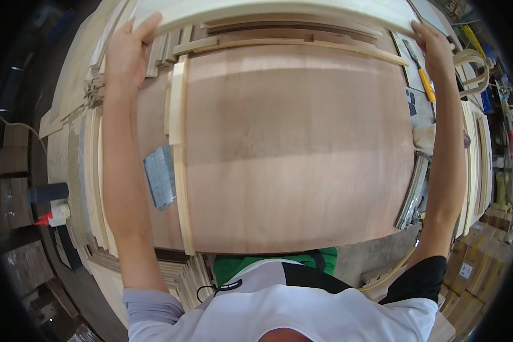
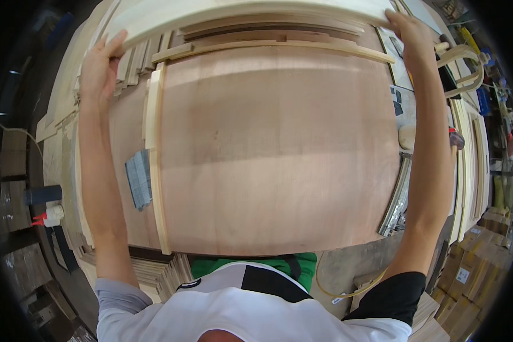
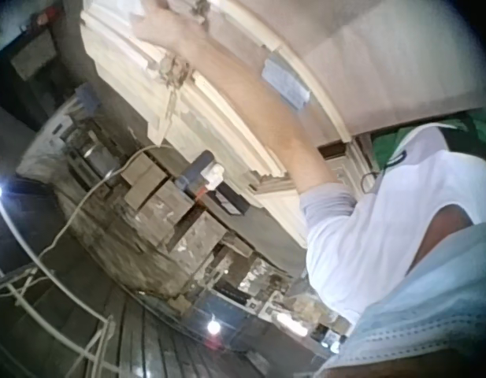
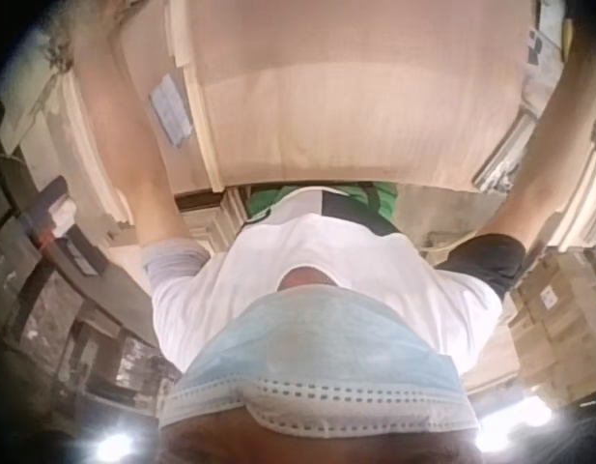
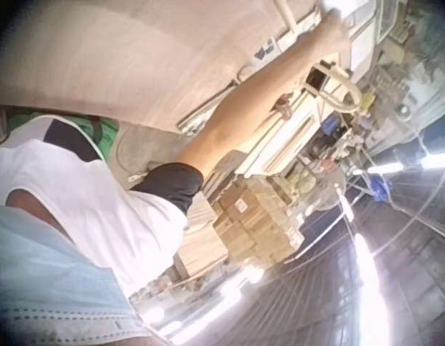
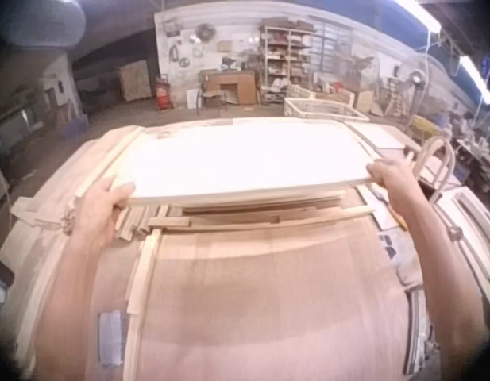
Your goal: Assembling wooden panels by applying glue to the edges and using a pneumatic nail gun to secure slats.
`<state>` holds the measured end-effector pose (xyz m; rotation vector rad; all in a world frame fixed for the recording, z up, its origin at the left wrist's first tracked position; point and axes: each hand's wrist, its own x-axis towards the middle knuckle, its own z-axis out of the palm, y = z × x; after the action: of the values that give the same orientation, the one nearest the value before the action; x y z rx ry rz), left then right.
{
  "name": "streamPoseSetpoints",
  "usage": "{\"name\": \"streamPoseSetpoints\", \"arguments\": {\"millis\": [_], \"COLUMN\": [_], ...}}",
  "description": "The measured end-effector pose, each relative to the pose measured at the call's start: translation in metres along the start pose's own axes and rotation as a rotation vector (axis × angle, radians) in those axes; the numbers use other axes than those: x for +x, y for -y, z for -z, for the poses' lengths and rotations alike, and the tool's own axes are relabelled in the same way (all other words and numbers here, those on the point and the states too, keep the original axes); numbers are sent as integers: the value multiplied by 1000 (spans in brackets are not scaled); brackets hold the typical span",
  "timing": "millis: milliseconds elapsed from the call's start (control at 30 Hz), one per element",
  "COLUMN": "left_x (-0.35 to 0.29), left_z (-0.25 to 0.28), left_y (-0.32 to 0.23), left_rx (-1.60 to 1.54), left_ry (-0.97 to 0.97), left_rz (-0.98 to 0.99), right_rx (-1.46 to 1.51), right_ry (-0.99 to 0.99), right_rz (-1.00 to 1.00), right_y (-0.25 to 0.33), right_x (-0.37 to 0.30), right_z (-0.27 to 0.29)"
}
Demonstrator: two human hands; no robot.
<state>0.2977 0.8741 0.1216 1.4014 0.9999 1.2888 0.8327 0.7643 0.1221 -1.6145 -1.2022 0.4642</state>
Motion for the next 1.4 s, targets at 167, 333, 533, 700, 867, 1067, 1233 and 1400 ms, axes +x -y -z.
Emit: {"name": "streamPoseSetpoints", "arguments": {"millis": [167,333,533,700,867,1067,1233,1400], "left_x": [-88,-129,-122,-93,-78,-82,-77,-131], "left_z": [-1,-3,-7,-5,-6,-11,9,18], "left_y": [2,39,68,60,54,63,85,52], "left_rx": [-13,-24,109,464,630,277,215,263], "left_ry": [-34,-5,72,111,117,-10,-50,25], "left_rz": [55,178,250,360,403,386,334,264], "right_rx": [-109,-133,-78,-215,-231,-253,-180,-322], "right_ry": [-136,-132,-146,-122,-158,-170,-189,-20], "right_rz": [-92,-221,-296,-282,-282,-257,-260,-199], "right_y": [33,-10,-61,-62,-70,-79,-44,-33], "right_x": [-120,-174,-189,-160,-139,-138,-146,-194], "right_z": [-33,-25,-35,-50,-55,-55,-65,-32]}}
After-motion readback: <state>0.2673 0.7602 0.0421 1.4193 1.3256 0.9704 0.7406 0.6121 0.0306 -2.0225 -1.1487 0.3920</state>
